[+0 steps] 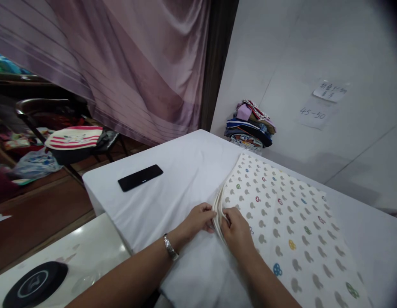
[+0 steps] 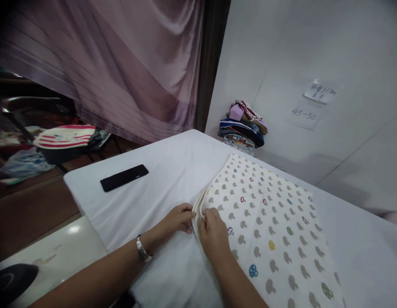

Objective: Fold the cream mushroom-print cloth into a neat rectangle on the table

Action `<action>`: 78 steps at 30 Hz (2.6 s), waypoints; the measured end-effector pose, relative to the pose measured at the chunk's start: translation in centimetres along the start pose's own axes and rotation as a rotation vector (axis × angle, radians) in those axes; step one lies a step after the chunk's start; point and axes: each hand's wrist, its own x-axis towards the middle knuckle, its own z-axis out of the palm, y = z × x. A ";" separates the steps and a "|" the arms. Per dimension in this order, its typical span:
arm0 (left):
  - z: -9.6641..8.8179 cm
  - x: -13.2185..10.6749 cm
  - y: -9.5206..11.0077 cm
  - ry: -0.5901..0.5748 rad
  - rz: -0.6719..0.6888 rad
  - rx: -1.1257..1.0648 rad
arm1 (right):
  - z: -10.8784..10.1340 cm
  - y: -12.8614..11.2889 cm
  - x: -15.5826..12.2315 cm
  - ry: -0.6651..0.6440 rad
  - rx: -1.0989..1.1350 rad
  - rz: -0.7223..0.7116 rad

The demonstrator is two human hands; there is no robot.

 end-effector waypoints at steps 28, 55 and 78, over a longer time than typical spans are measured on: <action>-0.6 0.3 -0.4 -0.043 0.053 -0.060 | 0.0 0.3 0.4 -0.068 0.633 0.340; -0.5 0.3 -0.6 -0.100 0.050 -0.120 | 0.3 -0.8 0.0 -0.019 0.605 0.276; -0.6 0.1 -0.7 -0.075 0.045 -0.166 | 0.2 -1.3 -0.3 -0.057 0.451 0.054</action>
